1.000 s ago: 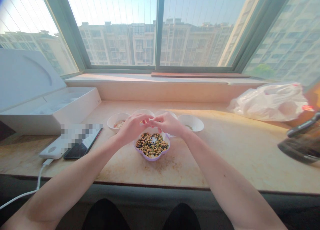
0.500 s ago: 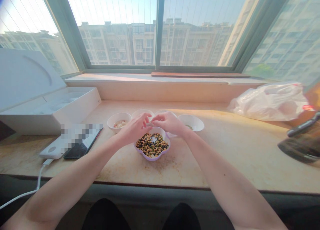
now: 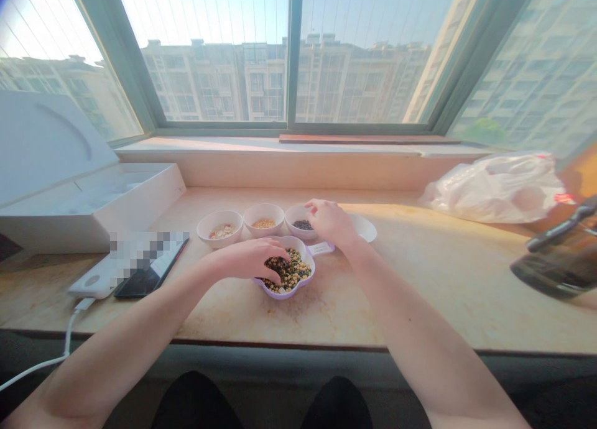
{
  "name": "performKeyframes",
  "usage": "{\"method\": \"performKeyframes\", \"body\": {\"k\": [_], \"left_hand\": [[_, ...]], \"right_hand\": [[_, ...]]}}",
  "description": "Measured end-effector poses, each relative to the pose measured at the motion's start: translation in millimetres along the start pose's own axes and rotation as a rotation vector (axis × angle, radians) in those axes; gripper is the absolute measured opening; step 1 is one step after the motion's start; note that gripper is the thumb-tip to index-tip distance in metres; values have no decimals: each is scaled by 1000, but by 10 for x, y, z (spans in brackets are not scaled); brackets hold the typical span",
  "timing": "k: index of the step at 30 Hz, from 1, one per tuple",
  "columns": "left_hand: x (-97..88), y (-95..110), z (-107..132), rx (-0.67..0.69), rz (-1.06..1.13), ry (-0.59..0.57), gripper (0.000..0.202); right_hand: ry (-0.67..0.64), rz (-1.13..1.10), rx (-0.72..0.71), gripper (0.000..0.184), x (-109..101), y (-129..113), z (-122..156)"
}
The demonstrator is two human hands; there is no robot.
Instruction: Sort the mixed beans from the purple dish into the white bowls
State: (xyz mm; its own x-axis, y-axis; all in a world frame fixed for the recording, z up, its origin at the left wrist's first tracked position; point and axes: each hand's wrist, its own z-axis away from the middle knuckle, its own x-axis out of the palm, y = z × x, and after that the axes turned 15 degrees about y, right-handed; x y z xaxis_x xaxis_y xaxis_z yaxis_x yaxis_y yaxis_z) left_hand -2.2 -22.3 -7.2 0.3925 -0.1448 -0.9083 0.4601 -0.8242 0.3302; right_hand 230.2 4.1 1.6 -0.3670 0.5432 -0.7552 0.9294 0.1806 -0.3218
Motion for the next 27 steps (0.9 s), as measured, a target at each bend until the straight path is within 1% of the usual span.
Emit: {"method": "performKeyframes", "body": {"k": [2,5,10,15,19,23,27], "left_hand": [[0,-12,-5,-6,9,-9,31],[3,-31,-10,-24,19,-31,29],[26,-52,-15,-27,47,-36,19],[27,-20,-14,-49,61,-32,21],[-1,8,-18,-31,101,-22,23],[-6,-5,-34,-35,115,-1,24],[27,-32,-45,-53,117,9,25]], "right_hand": [[-27,-7,17,30,-15,-24,1],[-59,-33,23,28,-33,-60,4],[-81,-81,-16,25,-29,-81,12],[-97,-91,-6,27,-43,-97,15],[-109,-90,2,28,-72,-125,16],[-109,-81,3,29,-88,-148,19],[-96,-89,-9,28,-88,-147,22]]}}
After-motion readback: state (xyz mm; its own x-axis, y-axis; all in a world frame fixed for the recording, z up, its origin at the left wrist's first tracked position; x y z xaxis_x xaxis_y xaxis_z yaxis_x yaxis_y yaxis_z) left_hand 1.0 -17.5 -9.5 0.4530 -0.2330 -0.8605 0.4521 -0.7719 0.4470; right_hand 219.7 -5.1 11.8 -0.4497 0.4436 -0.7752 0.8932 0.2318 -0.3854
